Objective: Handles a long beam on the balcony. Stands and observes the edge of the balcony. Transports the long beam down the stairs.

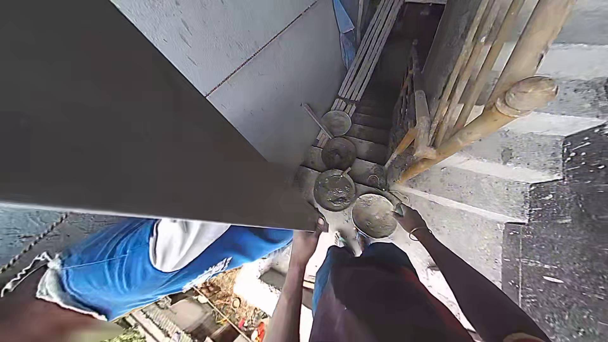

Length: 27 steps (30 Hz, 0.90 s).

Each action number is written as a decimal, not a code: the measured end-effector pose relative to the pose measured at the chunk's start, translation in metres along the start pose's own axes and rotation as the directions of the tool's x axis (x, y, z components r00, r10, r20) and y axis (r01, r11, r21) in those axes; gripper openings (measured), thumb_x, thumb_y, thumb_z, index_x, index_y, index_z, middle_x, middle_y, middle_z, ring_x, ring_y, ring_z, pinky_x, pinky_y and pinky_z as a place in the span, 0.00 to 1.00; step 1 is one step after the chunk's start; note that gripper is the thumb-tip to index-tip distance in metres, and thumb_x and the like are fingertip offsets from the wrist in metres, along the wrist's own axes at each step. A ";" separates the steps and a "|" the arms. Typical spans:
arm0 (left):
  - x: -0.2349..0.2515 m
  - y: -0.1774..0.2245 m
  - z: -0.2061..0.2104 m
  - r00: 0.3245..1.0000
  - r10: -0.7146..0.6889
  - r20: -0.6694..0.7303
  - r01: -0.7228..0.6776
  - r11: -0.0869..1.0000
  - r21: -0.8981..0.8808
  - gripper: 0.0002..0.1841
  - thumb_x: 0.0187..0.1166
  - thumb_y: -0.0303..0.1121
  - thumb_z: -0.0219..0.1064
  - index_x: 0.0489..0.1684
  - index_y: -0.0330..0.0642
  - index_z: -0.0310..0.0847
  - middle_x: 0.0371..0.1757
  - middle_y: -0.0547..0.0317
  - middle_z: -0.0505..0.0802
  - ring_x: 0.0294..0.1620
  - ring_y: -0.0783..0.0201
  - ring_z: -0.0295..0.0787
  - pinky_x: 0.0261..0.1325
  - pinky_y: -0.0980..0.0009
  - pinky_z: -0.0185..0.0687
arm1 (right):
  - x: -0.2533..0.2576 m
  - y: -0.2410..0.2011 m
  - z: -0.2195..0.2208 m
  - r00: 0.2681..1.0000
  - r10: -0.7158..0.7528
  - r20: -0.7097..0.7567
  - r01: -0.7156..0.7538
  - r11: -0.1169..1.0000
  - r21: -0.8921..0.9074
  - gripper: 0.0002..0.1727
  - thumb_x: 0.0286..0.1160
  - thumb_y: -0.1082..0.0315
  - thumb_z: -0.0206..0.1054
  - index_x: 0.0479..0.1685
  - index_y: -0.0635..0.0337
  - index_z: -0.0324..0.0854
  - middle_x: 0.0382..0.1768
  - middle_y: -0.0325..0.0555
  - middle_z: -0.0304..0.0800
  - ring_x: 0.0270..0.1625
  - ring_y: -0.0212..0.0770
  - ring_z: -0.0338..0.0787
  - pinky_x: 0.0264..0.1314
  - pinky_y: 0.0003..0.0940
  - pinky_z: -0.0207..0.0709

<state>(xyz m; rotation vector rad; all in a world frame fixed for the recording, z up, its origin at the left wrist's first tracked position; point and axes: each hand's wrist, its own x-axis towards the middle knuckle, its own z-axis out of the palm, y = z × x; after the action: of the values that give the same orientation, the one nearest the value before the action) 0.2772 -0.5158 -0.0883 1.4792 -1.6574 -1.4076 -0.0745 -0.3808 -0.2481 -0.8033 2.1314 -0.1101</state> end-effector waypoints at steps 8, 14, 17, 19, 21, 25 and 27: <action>0.122 0.023 -0.023 0.998 0.009 0.059 -0.012 0.999 0.048 0.25 0.80 0.42 0.72 0.68 0.33 0.77 0.54 0.48 0.93 0.50 0.62 0.95 0.55 0.59 0.95 | -0.015 0.012 0.002 0.955 0.210 -0.208 -0.144 0.946 0.291 0.24 0.78 0.45 0.70 0.61 0.54 0.86 0.53 0.59 0.92 0.58 0.62 0.90 0.62 0.71 0.78; 0.181 0.041 -0.019 0.998 -0.026 0.059 0.029 0.998 -0.047 0.27 0.79 0.41 0.73 0.72 0.34 0.74 0.56 0.45 0.92 0.49 0.58 0.95 0.50 0.55 0.96 | -0.022 -0.040 -0.017 0.902 0.214 -0.376 -0.009 0.879 0.477 0.21 0.81 0.50 0.69 0.62 0.54 0.85 0.43 0.59 0.91 0.39 0.58 0.90 0.44 0.65 0.81; 0.212 0.047 -0.014 0.999 -0.019 0.044 0.021 0.998 -0.052 0.28 0.79 0.42 0.73 0.72 0.34 0.74 0.54 0.47 0.93 0.47 0.59 0.95 0.50 0.57 0.96 | -0.006 -0.082 -0.050 0.874 0.128 -0.469 0.141 0.857 0.496 0.20 0.81 0.51 0.68 0.62 0.54 0.85 0.38 0.56 0.89 0.30 0.53 0.86 0.36 0.59 0.80; 0.233 0.052 -0.011 0.999 -0.021 0.031 0.023 0.996 -0.084 0.27 0.79 0.41 0.74 0.71 0.34 0.74 0.54 0.46 0.93 0.48 0.59 0.95 0.50 0.57 0.96 | 0.011 -0.109 -0.080 0.850 0.065 -0.522 0.222 0.856 0.467 0.21 0.81 0.51 0.68 0.62 0.56 0.84 0.38 0.55 0.89 0.29 0.51 0.86 0.35 0.57 0.81; 0.254 0.055 -0.009 1.000 -0.030 0.009 0.031 0.994 -0.108 0.27 0.79 0.39 0.74 0.71 0.34 0.74 0.56 0.46 0.92 0.50 0.59 0.95 0.52 0.57 0.96 | 0.029 -0.134 -0.113 0.822 0.005 -0.570 0.294 0.853 0.431 0.23 0.79 0.49 0.67 0.61 0.58 0.84 0.38 0.53 0.89 0.31 0.48 0.86 0.38 0.55 0.82; 0.306 0.060 0.001 0.994 -0.074 -0.084 0.061 0.987 -0.147 0.23 0.82 0.38 0.71 0.70 0.34 0.76 0.54 0.44 0.92 0.43 0.56 0.96 0.42 0.56 0.96 | 0.085 -0.181 -0.181 0.787 -0.093 -0.610 0.389 0.842 0.374 0.22 0.81 0.51 0.66 0.62 0.59 0.84 0.43 0.51 0.90 0.39 0.45 0.89 0.47 0.51 0.84; 0.343 0.061 0.013 0.987 -0.099 -0.127 0.075 0.981 -0.181 0.23 0.83 0.38 0.70 0.71 0.35 0.75 0.54 0.44 0.92 0.40 0.55 0.96 0.40 0.56 0.96 | 0.134 -0.196 -0.213 0.776 -0.117 -0.619 0.420 0.828 0.371 0.20 0.81 0.53 0.68 0.60 0.59 0.86 0.45 0.53 0.92 0.45 0.45 0.91 0.55 0.52 0.83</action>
<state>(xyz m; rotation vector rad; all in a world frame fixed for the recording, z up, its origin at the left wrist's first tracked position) 0.1455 -0.8369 -0.1248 1.5251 -1.3646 -1.4265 -0.1920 -0.6551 -0.1342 -0.8320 2.3434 -1.1541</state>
